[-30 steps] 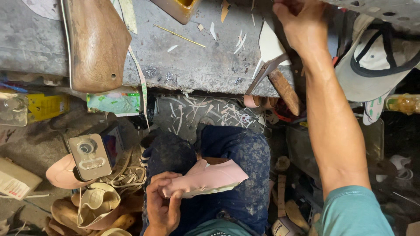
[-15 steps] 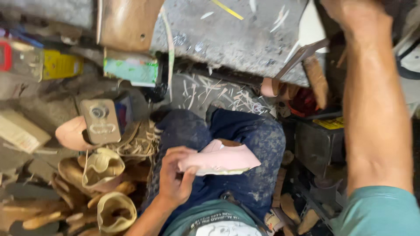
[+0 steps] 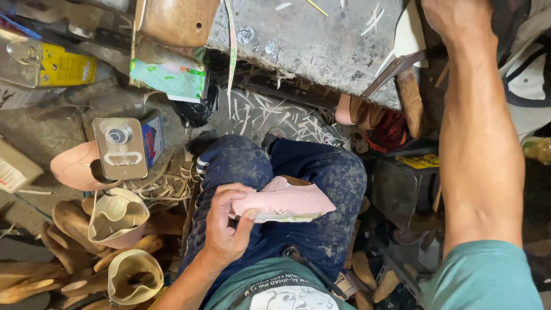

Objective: The person sits on the floor and uses a hammer to tap a metal tool into the sole of a pink slip-on shoe. They repeatedly insert the tool and strike it to secure the sole, occasionally rotating the shoe to work on different areas.

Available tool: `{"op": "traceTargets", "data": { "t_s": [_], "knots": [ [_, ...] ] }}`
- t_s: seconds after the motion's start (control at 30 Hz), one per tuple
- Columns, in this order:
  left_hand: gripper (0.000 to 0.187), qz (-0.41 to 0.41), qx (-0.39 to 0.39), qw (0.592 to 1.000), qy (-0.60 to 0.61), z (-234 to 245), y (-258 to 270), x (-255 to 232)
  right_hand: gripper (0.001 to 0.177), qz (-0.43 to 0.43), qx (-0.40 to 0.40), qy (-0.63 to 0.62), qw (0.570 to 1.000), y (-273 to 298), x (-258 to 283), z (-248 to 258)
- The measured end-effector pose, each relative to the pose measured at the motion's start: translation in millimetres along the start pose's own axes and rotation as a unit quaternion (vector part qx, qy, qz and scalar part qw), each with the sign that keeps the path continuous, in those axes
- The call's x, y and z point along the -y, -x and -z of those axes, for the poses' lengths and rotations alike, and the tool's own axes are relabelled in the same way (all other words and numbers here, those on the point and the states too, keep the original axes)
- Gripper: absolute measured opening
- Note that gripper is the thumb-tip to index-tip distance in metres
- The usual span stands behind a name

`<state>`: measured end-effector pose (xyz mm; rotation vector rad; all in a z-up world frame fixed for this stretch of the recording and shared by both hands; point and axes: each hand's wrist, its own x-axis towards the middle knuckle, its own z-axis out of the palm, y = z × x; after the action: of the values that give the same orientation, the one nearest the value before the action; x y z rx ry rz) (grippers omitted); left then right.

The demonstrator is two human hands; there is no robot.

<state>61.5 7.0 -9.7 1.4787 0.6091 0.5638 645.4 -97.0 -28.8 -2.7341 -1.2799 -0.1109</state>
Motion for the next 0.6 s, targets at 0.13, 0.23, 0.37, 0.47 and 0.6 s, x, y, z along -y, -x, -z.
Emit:
{"op": "traceTargets", "data": {
  "t_s": [0.13, 0.23, 0.37, 0.47, 0.6],
  "knots": [
    [0.03, 0.009, 0.0, 1.0, -0.007, 1.0, 0.4, -0.9, 0.028, 0.088, 0.008, -0.085, 0.992, 30.6, 116.1, 40.0],
    [0.029, 0.003, 0.007, 1.0, -0.004, 1.0, -0.4, -1.3, 0.011, 0.189, -0.017, -0.158, 0.969, 53.7, 180.6, 51.6],
    [0.029, 0.002, 0.009, 1.0, -0.009, 1.3, 1.4, -0.4, 0.003, 0.142, -0.021, -0.246, 0.959, 61.5, 189.7, 52.1],
    [0.03, 0.01, 0.008, 1.0, 0.013, 2.5, 3.5, 0.6, 0.01, 0.068, -0.035, -0.271, 0.96, 66.5, 174.7, 49.3],
    [0.031, 0.023, 0.015, 1.0, 0.01, 3.6, 2.9, -0.7, 0.011, 0.066, -0.029, -0.277, 0.958, 67.3, 172.0, 49.6]
  ]
}}
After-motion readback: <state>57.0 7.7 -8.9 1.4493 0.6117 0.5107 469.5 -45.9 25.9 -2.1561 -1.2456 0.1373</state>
